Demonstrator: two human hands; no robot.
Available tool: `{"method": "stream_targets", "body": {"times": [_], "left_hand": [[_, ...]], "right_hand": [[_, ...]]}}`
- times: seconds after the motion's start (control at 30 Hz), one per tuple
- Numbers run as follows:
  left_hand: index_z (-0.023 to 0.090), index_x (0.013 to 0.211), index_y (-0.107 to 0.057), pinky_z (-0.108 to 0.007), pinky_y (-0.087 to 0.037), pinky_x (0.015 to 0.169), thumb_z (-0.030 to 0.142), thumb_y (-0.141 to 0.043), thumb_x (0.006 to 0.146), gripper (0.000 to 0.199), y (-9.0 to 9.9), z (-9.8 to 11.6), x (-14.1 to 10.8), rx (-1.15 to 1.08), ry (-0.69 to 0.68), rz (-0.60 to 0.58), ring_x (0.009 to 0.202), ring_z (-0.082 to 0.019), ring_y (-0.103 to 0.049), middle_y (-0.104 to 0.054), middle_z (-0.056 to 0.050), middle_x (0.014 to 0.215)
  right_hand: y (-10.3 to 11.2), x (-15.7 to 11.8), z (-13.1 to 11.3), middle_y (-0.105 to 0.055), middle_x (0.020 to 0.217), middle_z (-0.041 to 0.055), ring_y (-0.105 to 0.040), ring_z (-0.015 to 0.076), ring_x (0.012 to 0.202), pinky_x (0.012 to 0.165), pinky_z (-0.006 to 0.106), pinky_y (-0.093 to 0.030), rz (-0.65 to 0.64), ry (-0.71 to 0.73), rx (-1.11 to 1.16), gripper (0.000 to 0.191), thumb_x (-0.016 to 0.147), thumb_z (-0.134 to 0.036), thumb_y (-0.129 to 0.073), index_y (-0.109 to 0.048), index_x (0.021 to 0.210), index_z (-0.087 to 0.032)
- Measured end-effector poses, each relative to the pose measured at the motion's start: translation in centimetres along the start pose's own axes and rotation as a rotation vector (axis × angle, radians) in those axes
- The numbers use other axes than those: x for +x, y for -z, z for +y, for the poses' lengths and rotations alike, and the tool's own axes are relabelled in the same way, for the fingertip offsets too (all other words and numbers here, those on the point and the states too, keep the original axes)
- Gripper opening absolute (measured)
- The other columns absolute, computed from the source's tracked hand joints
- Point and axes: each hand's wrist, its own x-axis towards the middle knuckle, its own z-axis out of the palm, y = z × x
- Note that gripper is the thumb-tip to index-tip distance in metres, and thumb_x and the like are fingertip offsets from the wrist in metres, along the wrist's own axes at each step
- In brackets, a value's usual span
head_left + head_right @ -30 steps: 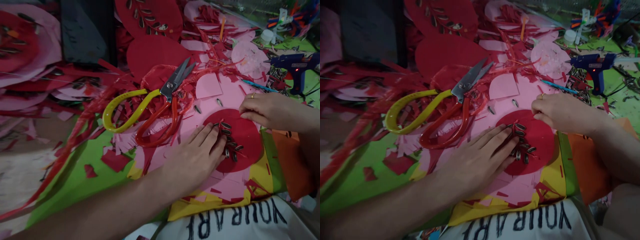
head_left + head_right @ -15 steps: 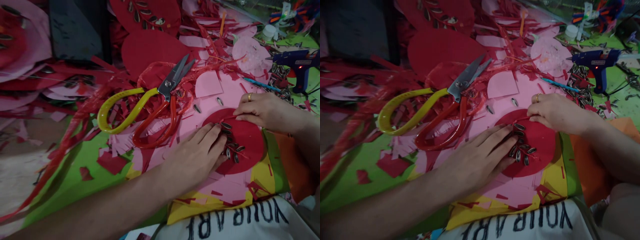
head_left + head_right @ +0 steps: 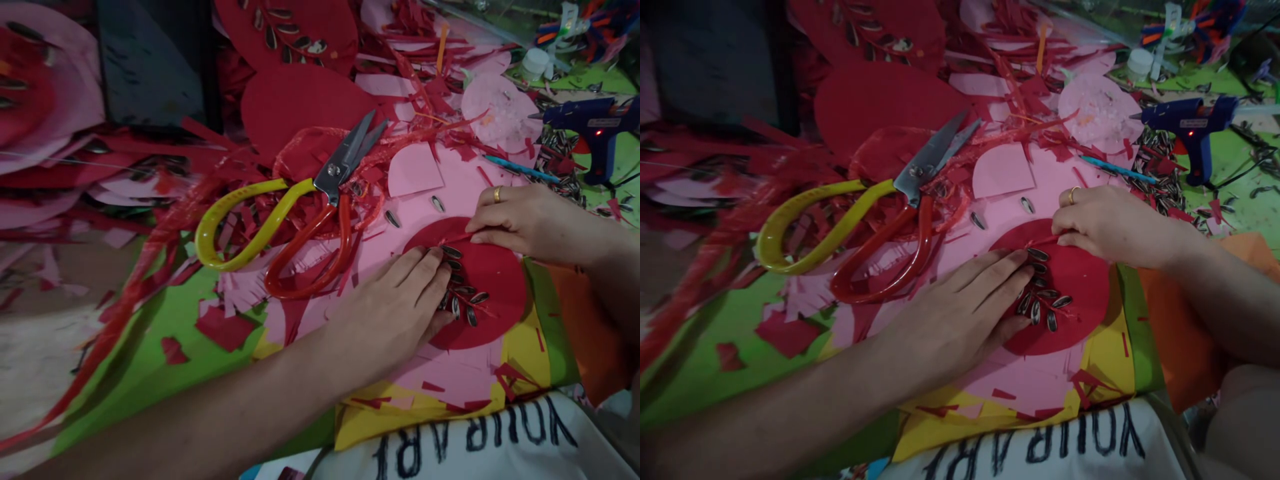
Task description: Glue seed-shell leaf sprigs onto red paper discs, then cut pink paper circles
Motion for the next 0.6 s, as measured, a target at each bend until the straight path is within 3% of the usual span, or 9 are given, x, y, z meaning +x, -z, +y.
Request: {"method": "stream_targets", "body": {"times": [0.37,0.6], "left_hand": [[0.004,0.114,-0.064,-0.04,-0.053,0.091,0.029,-0.039,0.097,0.039,-0.12,-0.15,0.03,-0.005,-0.005,0.01,0.107,-0.028,-0.063,-0.067,-0.019,0.119],[0.004,0.114,-0.063,-0.041,-0.054,0.09,0.03,-0.043,0.096,0.038,-0.13,-0.14,0.19,-0.003,0.0,-0.011,0.107,-0.029,-0.062,-0.065,-0.02,0.123]], "right_hand": [[-0.3,0.21,0.42,-0.068,0.084,0.0058,-0.06,0.0147,0.076,0.072,0.028,-0.043,0.041,0.045,0.087,0.023,0.09,-0.023,-0.051,-0.072,0.086,-0.016],[-0.67,0.25,0.27,-0.068,0.089,0.0059,-0.061,0.0155,0.079,0.072,0.028,-0.043,0.016,0.008,-0.014,0.022,0.09,-0.019,-0.05,-0.073,0.09,-0.019]]}}
